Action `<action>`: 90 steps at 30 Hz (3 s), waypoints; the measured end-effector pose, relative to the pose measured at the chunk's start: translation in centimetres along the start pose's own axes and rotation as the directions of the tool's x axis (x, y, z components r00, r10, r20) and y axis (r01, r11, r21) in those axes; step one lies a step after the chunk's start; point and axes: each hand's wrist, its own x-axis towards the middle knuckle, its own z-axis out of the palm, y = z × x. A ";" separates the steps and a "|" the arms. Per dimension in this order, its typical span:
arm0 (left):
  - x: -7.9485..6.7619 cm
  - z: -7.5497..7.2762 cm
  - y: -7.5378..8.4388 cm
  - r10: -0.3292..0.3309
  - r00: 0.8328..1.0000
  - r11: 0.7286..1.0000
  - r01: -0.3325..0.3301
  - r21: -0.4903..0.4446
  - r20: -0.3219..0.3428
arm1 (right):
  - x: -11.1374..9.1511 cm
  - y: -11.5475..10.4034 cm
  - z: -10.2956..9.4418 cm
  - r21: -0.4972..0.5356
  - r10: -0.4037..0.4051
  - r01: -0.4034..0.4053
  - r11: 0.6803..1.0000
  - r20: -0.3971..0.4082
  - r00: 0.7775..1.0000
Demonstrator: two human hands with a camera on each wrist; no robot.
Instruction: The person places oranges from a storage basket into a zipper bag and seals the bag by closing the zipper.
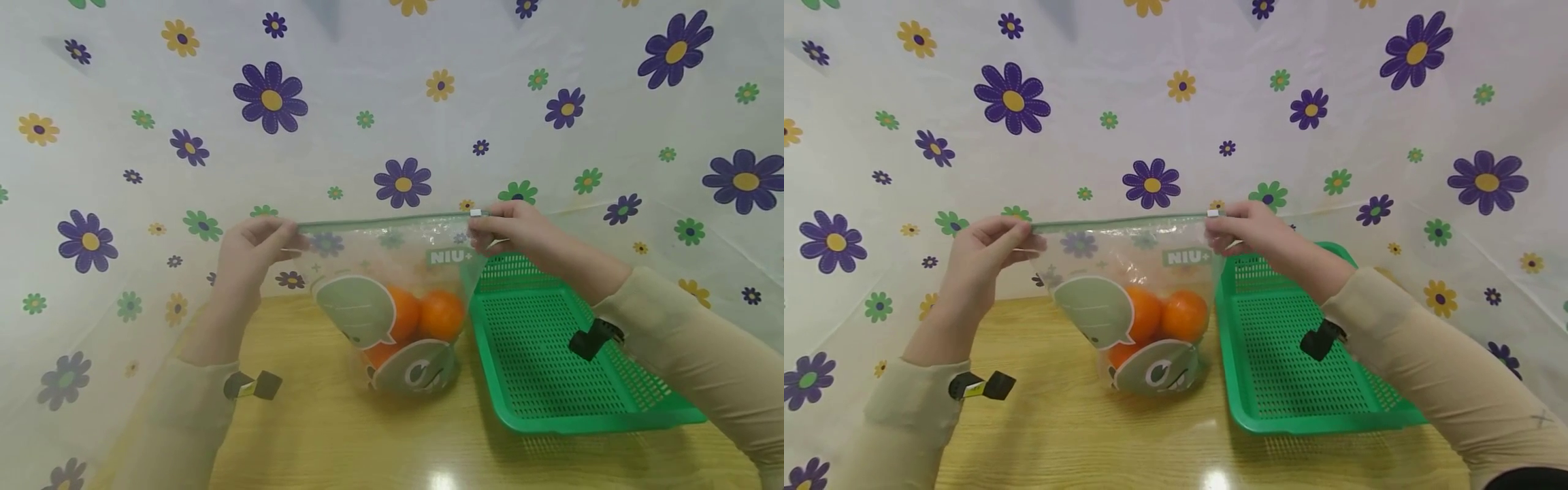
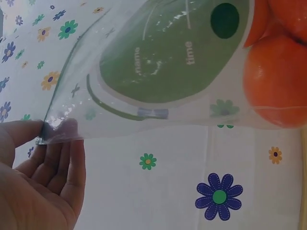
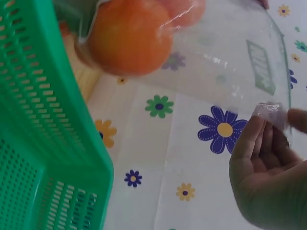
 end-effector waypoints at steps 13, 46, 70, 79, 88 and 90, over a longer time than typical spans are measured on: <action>1.2 3.6 3.4 0.282 0.959 0.761 -0.224 0.609 0.000 | -0.1 -0.2 0.8 0.322 0.226 -0.227 0.919 0.042 0.973; 4.2 18.2 4.3 0.457 0.689 0.025 -0.642 0.767 0.562 | 0.0 -0.6 1.8 0.430 0.206 -0.221 0.875 0.082 0.975; 4.7 17.7 4.0 0.514 0.713 0.245 -0.654 0.716 0.476 | 0.0 -0.2 2.0 0.436 0.198 -0.174 0.883 -0.009 0.980; 4.5 17.7 4.2 0.487 0.730 0.227 -0.636 0.737 0.480 | -0.3 -0.1 2.2 0.372 0.150 -0.121 0.920 -0.051 0.987; 4.2 16.6 3.8 0.536 0.705 0.192 -0.637 0.746 0.464 | -0.7 -0.2 2.1 0.357 0.138 -0.098 0.929 -0.088 0.986; 4.2 16.3 3.5 0.545 0.697 0.178 -0.638 0.749 0.465 | -0.7 -0.2 2.0 0.373 0.162 -0.119 0.920 -0.087 0.983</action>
